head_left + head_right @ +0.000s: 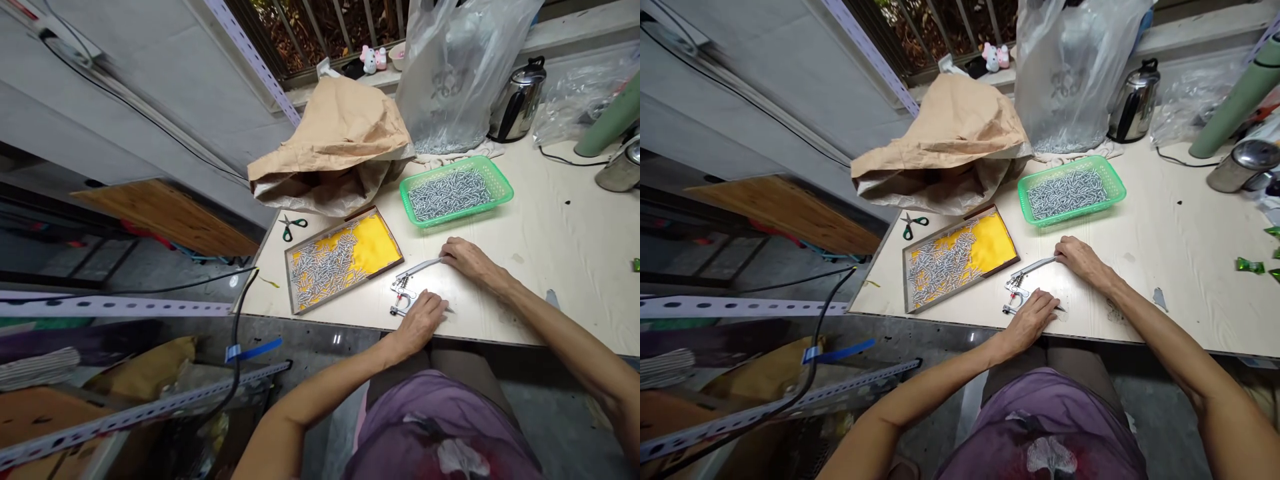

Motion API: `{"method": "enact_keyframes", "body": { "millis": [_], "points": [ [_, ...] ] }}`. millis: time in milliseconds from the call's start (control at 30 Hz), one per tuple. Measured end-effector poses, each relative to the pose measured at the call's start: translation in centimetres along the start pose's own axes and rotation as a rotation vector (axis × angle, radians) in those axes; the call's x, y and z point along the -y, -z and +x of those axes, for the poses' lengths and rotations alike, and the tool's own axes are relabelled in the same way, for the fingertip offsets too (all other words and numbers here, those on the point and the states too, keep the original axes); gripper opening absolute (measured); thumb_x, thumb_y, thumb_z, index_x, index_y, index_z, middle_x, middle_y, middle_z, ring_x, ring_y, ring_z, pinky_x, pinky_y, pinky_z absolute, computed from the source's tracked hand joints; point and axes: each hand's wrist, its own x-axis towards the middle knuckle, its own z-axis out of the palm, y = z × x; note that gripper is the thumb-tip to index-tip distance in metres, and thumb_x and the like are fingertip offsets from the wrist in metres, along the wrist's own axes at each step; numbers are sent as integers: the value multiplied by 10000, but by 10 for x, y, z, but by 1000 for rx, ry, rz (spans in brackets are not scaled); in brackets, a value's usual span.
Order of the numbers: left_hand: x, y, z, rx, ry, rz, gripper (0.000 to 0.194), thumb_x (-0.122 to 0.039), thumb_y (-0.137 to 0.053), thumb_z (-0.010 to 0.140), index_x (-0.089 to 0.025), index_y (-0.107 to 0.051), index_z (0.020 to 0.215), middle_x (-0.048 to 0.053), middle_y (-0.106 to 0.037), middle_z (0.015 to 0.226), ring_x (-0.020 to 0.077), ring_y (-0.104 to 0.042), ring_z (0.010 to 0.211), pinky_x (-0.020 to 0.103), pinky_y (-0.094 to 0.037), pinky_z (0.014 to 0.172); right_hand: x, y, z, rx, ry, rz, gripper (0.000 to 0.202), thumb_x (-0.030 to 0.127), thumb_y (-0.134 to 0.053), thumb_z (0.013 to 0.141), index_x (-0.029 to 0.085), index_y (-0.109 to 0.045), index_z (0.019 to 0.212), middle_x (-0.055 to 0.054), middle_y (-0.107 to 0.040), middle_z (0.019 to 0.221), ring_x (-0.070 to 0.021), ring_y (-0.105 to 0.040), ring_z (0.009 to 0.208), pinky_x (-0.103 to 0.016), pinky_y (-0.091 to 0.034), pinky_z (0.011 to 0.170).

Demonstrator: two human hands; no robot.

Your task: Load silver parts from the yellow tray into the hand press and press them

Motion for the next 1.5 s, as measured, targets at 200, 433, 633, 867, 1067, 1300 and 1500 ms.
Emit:
{"method": "enact_keyframes", "body": {
  "millis": [200, 433, 633, 867, 1067, 1300, 1500],
  "points": [
    [1, -8, -13, -32, -77, -41, 587, -504, -408, 930, -112, -371, 1366, 208, -503, 1338, 300, -413, 1317, 493, -360, 1075, 55, -13, 6, 41, 250, -159, 125, 192, -598, 851, 199, -699, 925, -86, -615, 973, -209, -485, 888, -297, -353, 687],
    [2, -21, -13, 62, -13, 46, 496, -507, -465, 895, -168, -542, 1248, 163, -603, 1213, 358, -494, 1208, 528, -389, 1014, 112, -30, 19, 144, 626, -249, 162, 165, -609, 825, 203, -698, 694, -78, -626, 911, -204, -470, 886, -322, -339, 683],
    [20, -8, -12, -104, 153, 127, 288, -374, -458, 917, -246, -617, 1121, 108, -652, 1030, 300, -575, 1006, 442, -491, 812, 126, -35, 26, 97, 682, -233, 104, 148, -590, 830, 157, -662, 756, -67, -645, 833, -196, -509, 854, -335, -365, 749],
    [67, 47, -21, -297, 383, 237, 243, -289, -434, 941, -184, -653, 941, 109, -625, 917, 227, -556, 862, 395, -484, 760, 65, 54, 46, -418, 282, -79, 237, 171, -398, 917, 179, -632, 885, -83, -640, 821, -209, -539, 810, -335, -397, 752],
    [129, 95, -26, -248, 855, 459, 171, -268, -557, 874, -148, -664, 817, 112, -636, 887, 242, -534, 911, 361, -452, 776, 23, 91, 42, -559, 79, -172, 190, 254, -496, 896, 171, -615, 1018, -121, -622, 952, -272, -559, 902, -397, -445, 772],
    [141, 95, -20, 22, 818, 453, 242, -119, -438, 866, -119, -679, 861, 159, -657, 954, 278, -571, 993, 342, -438, 787, 68, 13, -32, -104, 127, 63, 87, 167, -540, 883, 190, -622, 905, -58, -655, 902, -172, -624, 810, -274, -487, 707],
    [134, 115, -18, 100, 872, 369, 226, -146, -450, 862, -119, -671, 821, 144, -677, 940, 259, -608, 971, 287, -423, 728, 85, -16, -69, 81, -19, -24, 78, 138, -558, 869, 179, -623, 856, -51, -651, 922, -169, -623, 802, -262, -445, 669]
  ]
}}
